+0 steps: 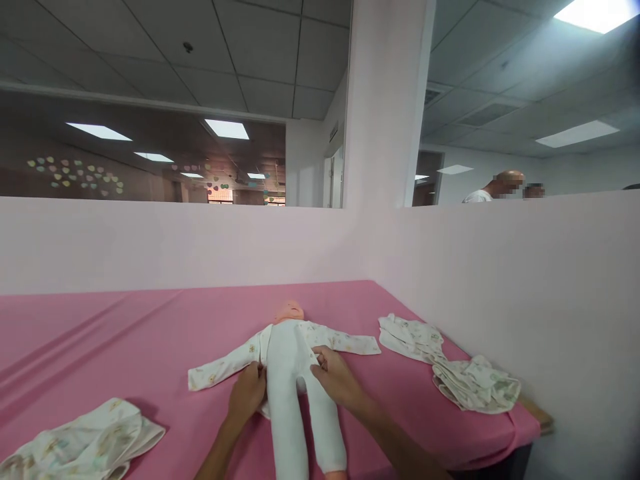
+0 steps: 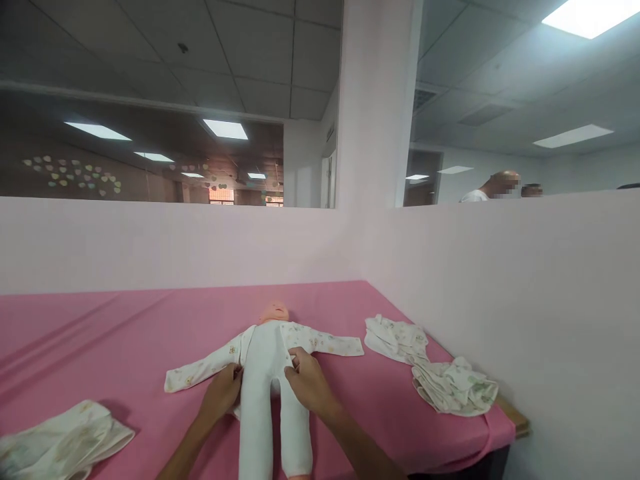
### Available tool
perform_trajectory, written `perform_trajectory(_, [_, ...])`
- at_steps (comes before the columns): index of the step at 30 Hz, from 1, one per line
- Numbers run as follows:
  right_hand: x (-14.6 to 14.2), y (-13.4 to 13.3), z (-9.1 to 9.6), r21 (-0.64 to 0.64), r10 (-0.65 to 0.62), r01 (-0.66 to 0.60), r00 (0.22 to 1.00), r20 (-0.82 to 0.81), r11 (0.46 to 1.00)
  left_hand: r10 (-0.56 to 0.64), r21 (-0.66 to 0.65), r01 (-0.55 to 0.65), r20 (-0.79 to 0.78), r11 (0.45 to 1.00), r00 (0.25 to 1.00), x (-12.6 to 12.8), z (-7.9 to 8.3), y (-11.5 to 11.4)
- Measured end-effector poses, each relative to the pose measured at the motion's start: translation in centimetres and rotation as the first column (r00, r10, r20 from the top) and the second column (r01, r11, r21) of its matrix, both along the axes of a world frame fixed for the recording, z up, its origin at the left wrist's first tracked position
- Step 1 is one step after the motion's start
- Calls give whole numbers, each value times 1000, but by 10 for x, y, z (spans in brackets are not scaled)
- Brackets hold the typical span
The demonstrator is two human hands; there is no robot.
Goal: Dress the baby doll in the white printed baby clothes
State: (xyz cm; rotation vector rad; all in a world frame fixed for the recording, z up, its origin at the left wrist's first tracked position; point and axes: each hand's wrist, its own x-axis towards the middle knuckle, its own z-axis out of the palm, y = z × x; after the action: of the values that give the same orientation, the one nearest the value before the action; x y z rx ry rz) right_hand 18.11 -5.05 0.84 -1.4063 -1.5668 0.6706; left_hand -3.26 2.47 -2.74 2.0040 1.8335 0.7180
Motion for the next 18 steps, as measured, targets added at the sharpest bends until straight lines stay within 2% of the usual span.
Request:
perform_trajectory(3, [1, -2, -3, -15, -24, 25, 999, 31, 1000, 9, -32, -8, 36, 999, 999, -1, 3, -2])
perform_trajectory(5, [2, -1, -3, -10, -46, 46, 998, 37, 999, -5, -43, 8, 73, 999, 997, -1, 12, -6])
perform_trajectory(8, [3, 3, 3, 13, -61, 62, 998, -14, 998, -43, 15, 41, 217, 999, 975, 4, 35, -17])
perform_trajectory(10, [2, 8, 8, 49, -85, 90, 992, -92, 995, -86, 64, 67, 365, 996, 927, 13, 54, -28])
perform_trajectory(12, [0, 11, 14, 69, -91, 105, 980, -178, 992, -148, 82, 124, 434, 989, 889, 26, 70, -40])
perform_trajectory(13, [-1, 12, 15, 61, -64, 78, 976, -207, 995, -176, 86, 154, 418, 984, 891, 33, 77, -45])
perform_trajectory(15, [-1, 13, 18, -1, 53, -54, 976, -210, 999, -276, 37, 280, 329, 959, 903, 44, 86, -52])
perform_trajectory(17, [2, 14, 20, -76, 141, -149, 985, -98, 986, -383, -88, 415, 251, 906, 889, 50, 89, -54])
perform_trajectory(18, [3, 15, 22, -82, 129, -128, 992, 7, 988, -409, -144, 447, 233, 883, 883, 50, 89, -52])
